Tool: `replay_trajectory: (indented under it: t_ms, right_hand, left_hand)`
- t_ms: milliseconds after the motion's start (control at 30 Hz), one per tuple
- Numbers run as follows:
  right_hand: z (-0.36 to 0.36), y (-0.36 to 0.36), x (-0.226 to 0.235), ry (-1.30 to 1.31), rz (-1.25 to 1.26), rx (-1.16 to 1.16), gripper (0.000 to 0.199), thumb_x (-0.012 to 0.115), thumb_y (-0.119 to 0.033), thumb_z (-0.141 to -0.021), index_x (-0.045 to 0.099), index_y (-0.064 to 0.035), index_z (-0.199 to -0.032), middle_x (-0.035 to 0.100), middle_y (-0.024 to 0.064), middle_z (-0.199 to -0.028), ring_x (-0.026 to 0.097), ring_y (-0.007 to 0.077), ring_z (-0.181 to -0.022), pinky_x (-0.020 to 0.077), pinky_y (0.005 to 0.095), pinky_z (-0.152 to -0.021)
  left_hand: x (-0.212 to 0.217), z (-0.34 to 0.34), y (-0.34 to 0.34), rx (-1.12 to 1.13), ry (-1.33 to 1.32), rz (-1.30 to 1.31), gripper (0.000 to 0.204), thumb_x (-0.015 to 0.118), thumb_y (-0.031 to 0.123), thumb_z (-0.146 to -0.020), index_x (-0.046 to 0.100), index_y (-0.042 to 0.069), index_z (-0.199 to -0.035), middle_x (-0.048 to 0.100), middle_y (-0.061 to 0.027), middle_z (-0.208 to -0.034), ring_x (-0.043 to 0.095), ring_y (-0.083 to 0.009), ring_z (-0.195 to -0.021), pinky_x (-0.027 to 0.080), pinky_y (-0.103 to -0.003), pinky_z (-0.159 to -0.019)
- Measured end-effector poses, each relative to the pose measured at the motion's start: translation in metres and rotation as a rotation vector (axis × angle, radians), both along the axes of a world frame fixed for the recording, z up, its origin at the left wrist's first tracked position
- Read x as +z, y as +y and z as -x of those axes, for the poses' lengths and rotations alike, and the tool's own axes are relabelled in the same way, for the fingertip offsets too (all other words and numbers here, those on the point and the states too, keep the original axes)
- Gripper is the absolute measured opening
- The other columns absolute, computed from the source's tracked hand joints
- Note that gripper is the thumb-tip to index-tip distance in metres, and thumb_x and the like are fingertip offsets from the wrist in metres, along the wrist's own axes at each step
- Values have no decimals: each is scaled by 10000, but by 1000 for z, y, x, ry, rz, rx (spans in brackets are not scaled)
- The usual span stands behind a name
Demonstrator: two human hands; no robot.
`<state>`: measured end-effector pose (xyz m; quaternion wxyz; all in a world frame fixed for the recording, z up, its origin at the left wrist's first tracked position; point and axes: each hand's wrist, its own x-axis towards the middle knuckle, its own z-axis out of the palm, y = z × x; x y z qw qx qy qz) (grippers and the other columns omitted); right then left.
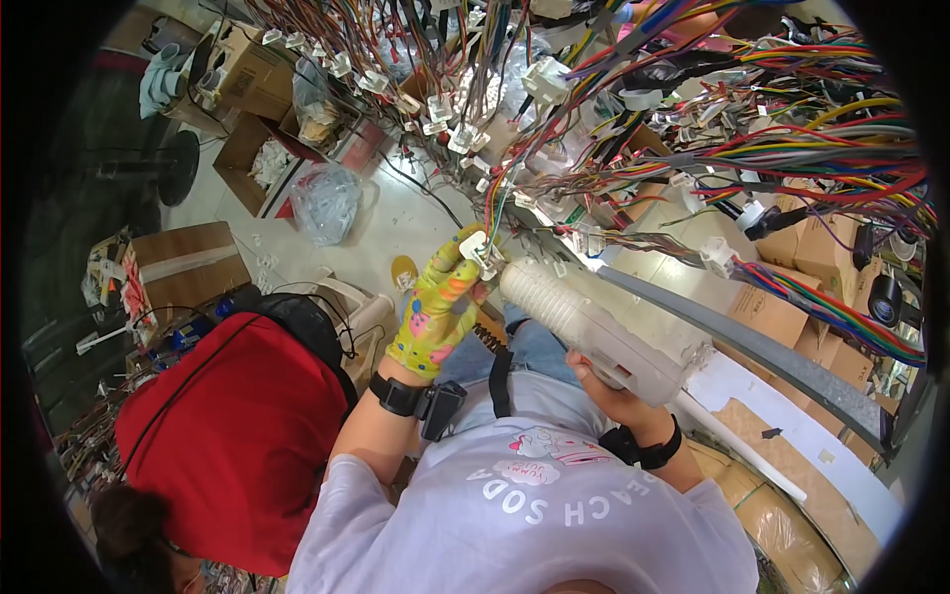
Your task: Applying adhesive to various points of a wire harness using a dispenser gun.
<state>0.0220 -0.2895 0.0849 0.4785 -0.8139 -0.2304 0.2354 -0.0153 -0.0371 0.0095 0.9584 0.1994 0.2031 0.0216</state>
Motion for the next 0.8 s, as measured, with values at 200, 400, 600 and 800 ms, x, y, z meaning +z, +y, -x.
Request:
replay_trajectory:
  t_ms: [200,400,600,800]
  right_hand:
    - [-3,0,-1,-26,13,30,256,726,-112,-779,662,-59,-1021,643,83,-845,651,219,-730,509,312,-636]
    - [-3,1,0,-13,6,27,239,721,-88,-774,658,-48,-1001,641,84,-839,644,221,-718,506,309,-635]
    - [-4,0,-3,-6,-24,59,229,713,-62,-766,654,-44,-987,636,87,-830,641,223,-716,504,311,-633]
    - [-5,0,1,21,3,35,241,712,-65,-767,657,-48,-1001,636,87,-833,641,226,-718,503,311,-630]
  left_hand:
    - [-2,-1,1,3,-6,27,499,678,155,-872,501,69,-1331,586,-69,-1234,573,-221,-1119,455,-341,-957]
    - [-5,-1,4,3,-59,40,497,658,144,-886,484,68,-1345,568,-82,-1261,560,-233,-1140,453,-351,-968]
    - [-2,-4,3,10,-20,43,500,660,150,-884,482,59,-1342,555,-97,-1283,552,-242,-1160,443,-392,-1002]
    - [-2,-4,2,20,-12,57,491,665,155,-881,494,83,-1336,558,-84,-1286,559,-233,-1148,459,-361,-964]
